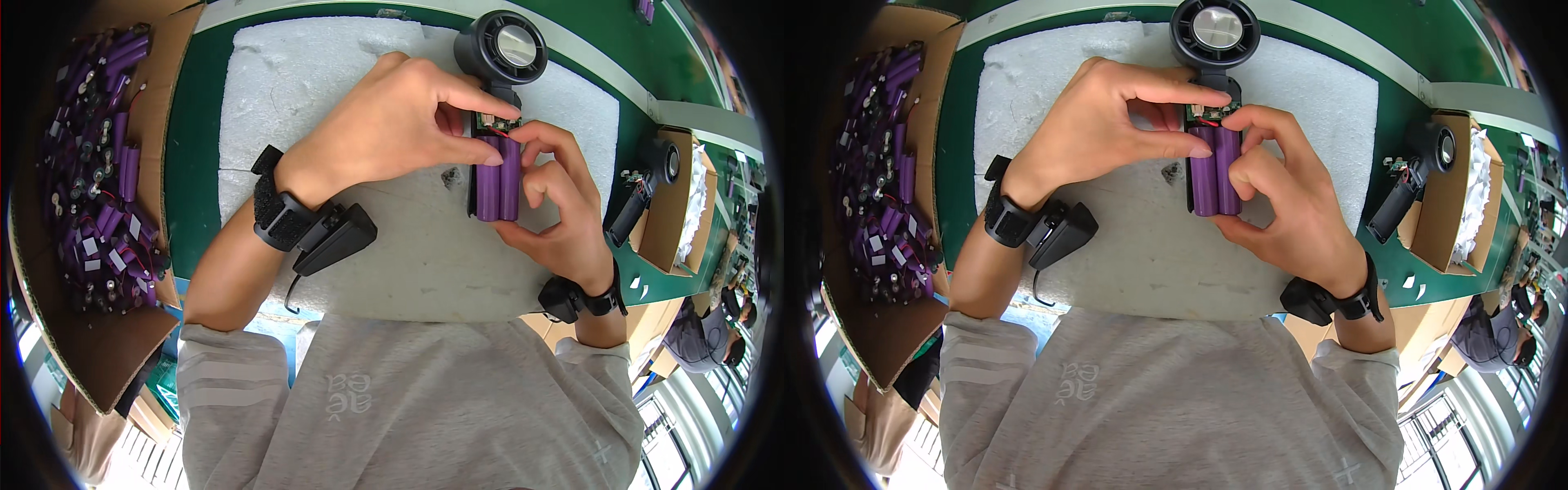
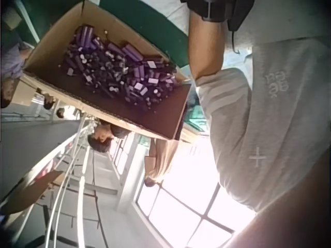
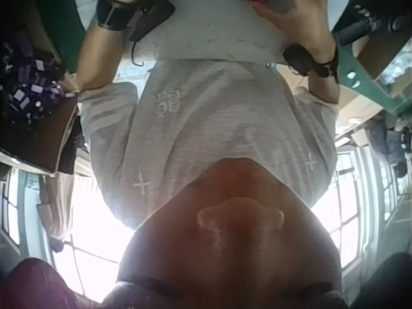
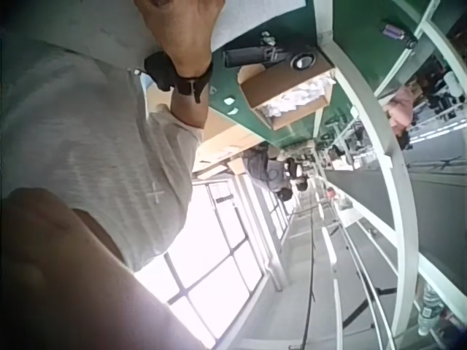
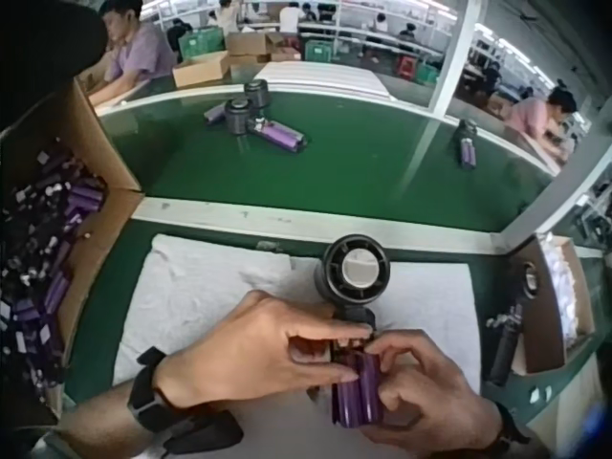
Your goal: The person assembles portable fans by peeling backing paper from battery packs, plugging the battery wire connectors into the circuit boards inside the fan housings, fitting the batteries into the housings, and placing the assembled units onto the conveyor line.
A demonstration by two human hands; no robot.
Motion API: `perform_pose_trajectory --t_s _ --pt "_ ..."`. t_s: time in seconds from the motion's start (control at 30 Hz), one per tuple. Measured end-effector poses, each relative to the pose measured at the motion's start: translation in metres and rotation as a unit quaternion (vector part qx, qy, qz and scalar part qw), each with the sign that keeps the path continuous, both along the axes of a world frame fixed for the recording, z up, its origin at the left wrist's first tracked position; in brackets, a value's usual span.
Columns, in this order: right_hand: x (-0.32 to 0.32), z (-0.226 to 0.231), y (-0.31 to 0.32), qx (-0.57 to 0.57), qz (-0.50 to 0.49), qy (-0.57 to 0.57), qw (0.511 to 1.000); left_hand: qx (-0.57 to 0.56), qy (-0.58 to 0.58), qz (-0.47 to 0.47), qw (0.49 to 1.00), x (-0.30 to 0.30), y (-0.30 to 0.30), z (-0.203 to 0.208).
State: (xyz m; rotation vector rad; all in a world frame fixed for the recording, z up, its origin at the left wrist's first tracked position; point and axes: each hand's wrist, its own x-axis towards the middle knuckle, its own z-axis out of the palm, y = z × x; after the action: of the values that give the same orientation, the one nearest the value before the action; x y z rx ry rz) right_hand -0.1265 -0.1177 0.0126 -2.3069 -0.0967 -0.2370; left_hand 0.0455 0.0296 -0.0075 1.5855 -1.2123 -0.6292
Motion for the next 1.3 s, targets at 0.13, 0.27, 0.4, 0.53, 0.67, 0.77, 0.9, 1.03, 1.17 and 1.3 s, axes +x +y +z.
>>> perform_pose_trajectory --t_s 0.13,0.27,0.4,0.53,0.67,0.77,0.9,1.03,1.17,1.3 --pt "0.002 -0.002 0.001 0.024 -0.006 -0.017 1.0 0.002 0.003 0.001 1.0 0.0 0.0 0.0" --pt "0.001 -0.001 0.0 0.018 -0.007 -0.01 1.0 0.054 -0.012 -0.024 0.998 0.0 0.002 0.007" --pt "0.002 -0.001 0.002 0.005 -0.008 -0.008 1.0 0.062 -0.016 -0.024 0.998 0.0 0.002 0.008" --pt "0.003 0.003 0.002 0.003 -0.021 0.016 1.0 0.065 -0.03 -0.023 0.997 -0.001 0.001 0.009" --pt "0.003 0.003 0.002 -0.005 -0.026 0.02 0.999 0.052 -0.026 -0.013 0.998 -0.003 0.001 0.009" --pt "0.005 0.004 0.004 -0.004 -0.029 0.022 0.999 0.064 -0.035 -0.015 0.997 -0.003 0.0 0.01" --pt "0.007 0.003 0.008 0.002 -0.037 0.033 0.999 0.059 0.009 -0.007 0.998 -0.007 -0.001 0.013" --pt "0.009 0.0 0.007 -0.005 -0.042 0.033 0.999 0.05 0.011 -0.007 0.999 -0.009 -0.002 0.012" --pt "0.011 -0.001 0.003 0.01 -0.039 0.04 0.998 0.067 0.03 0.01 0.997 -0.009 -0.001 0.01" --pt "0.01 0.003 0.004 0.029 -0.043 0.031 0.998 0.02 0.004 0.037 0.999 -0.013 -0.001 0.002"
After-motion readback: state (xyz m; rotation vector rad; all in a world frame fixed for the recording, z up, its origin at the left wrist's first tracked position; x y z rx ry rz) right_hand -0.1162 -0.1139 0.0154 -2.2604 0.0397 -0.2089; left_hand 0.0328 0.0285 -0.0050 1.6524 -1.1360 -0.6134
